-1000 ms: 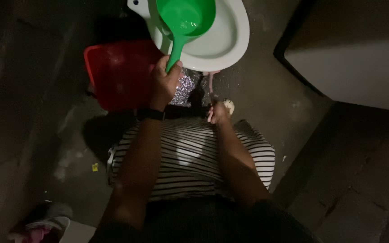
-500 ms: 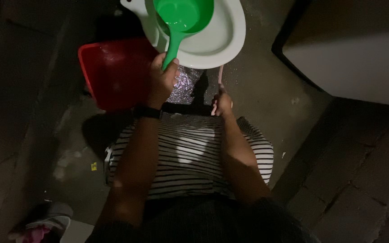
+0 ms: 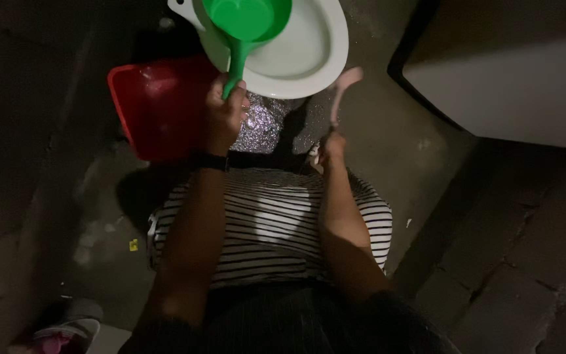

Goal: The person sits on a mat and repeatedly scoops water from a red bucket into a white toilet bowl using a green scoop. They then use a pink toilet brush to scrub the inside of the bowl. The person continues this cycle of scooping and scrubbing throughout the clip.

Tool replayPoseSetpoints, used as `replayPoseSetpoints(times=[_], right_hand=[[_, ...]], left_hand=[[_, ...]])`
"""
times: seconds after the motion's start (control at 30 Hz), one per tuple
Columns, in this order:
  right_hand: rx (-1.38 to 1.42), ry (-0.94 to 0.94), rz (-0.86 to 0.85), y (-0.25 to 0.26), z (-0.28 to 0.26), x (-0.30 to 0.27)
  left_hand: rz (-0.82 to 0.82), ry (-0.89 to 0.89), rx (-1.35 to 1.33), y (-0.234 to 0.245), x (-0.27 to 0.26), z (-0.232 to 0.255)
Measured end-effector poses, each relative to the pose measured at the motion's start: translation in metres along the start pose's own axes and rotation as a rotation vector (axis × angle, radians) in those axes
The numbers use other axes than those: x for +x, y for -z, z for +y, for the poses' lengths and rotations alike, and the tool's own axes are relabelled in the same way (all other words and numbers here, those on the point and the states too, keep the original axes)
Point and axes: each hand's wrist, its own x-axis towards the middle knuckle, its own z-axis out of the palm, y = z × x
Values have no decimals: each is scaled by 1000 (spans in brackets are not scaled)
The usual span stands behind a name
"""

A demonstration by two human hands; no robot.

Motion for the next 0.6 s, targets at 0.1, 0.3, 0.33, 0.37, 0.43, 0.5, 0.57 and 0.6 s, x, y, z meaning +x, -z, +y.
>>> replayPoseSetpoints(times=[0.1,0.3,0.33,0.37,0.43,0.5,0.57,0.6], right_hand=[[214,200,52,2,-41,-30],[18,547,10,-5,-81,-59],[-20,552,7,-6,-82,-58],[-58,558,5,-8,-85,-54],[-126,621,-1,-17,-95,-45],[-187,742,-9,-30,-110,-40],[-239,619,-30,-49,-128,-39],[-265,554,-37,-58,-136,-41]], left_hand=[[121,44,-23,1,9,-5],[119,-41,-311,13,8,8],[127,-45,-346,15,6,10],[134,-50,-381,18,4,12],[152,-94,-229,26,2,16],[180,-128,-153,33,3,19],[221,-152,-154,37,5,19],[241,-141,-158,39,5,17]])
